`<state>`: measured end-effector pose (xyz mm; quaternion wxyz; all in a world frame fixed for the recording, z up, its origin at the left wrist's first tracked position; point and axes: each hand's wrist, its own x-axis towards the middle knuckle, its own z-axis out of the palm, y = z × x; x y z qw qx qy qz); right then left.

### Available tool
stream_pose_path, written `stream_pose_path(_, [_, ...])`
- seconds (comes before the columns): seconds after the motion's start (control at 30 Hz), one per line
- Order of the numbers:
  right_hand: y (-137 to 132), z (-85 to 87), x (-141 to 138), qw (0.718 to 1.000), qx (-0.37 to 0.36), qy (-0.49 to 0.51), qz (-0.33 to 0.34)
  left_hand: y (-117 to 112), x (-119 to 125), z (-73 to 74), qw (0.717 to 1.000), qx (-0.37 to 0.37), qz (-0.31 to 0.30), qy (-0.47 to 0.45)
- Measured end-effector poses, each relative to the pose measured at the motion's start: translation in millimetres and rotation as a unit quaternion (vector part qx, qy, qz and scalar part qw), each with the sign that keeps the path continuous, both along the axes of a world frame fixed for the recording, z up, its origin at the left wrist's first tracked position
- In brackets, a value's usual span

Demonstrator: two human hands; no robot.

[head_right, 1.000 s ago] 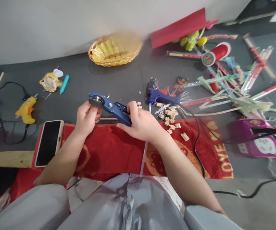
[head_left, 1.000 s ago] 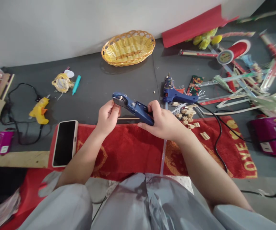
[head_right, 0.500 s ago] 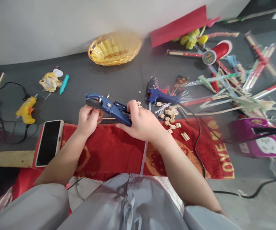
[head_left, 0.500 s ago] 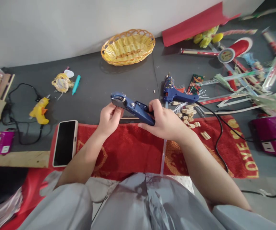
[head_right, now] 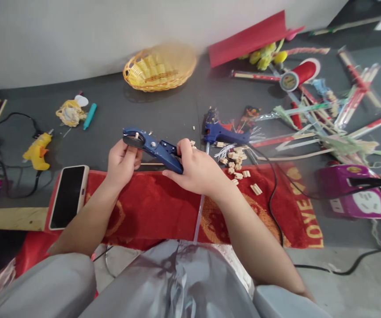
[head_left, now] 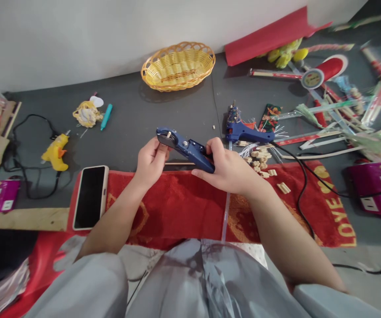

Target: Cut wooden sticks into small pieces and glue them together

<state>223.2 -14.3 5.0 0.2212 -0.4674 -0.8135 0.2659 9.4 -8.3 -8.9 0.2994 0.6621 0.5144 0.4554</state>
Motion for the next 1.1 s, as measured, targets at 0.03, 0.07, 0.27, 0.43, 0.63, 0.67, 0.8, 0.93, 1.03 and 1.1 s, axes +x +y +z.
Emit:
stream_pose_path(0.03, [0, -0.1, 0, 1.000, 0.000, 0.000, 0.000, 0, 0, -0.4, 1.000, 0.003, 0.002, 0.000])
stream_pose_path(0.07, [0, -0.2, 0, 1.000, 0.000, 0.001, 0.000, 0, 0, -0.8, 1.000, 0.004, 0.004, -0.003])
stream_pose_path(0.27, [0, -0.6, 0, 1.000, -0.004, -0.002, -0.002, 0, -2, -4.3, 1.000, 0.018, 0.008, 0.013])
stream_pose_path(0.43, [0, 0.0, 0, 1.000, -0.013, -0.008, -0.003, -1, -4, -7.0, 1.000, 0.017, 0.005, 0.019])
stream_pose_path(0.63, [0, 0.6, 0, 1.000, -0.021, -0.012, 0.002, 0, -5, -9.3, 1.000, 0.011, 0.002, 0.018])
stream_pose_path(0.67, [0, 0.8, 0, 1.000, -0.023, -0.015, 0.000, 0, -6, -9.7, 1.000, 0.008, 0.001, 0.016])
stream_pose_path(0.8, [0, 1.8, 0, 0.999, -0.028, -0.028, -0.006, 0, -6, -10.5, 1.000, 0.003, -0.003, 0.014])
stream_pose_path(0.93, [0, 2.3, 0, 0.999, -0.032, -0.032, -0.007, 0, -6, -9.1, 1.000, 0.016, -0.004, 0.019])
stream_pose_path(1.03, [0, 2.5, -1, 0.998, -0.039, -0.042, -0.005, 0, -6, -8.0, 0.999, 0.026, -0.002, 0.029])
stream_pose_path(1.1, [-1, 2.5, -1, 0.998, -0.041, -0.051, -0.004, -1, -6, -7.4, 0.999, 0.031, -0.001, 0.038])
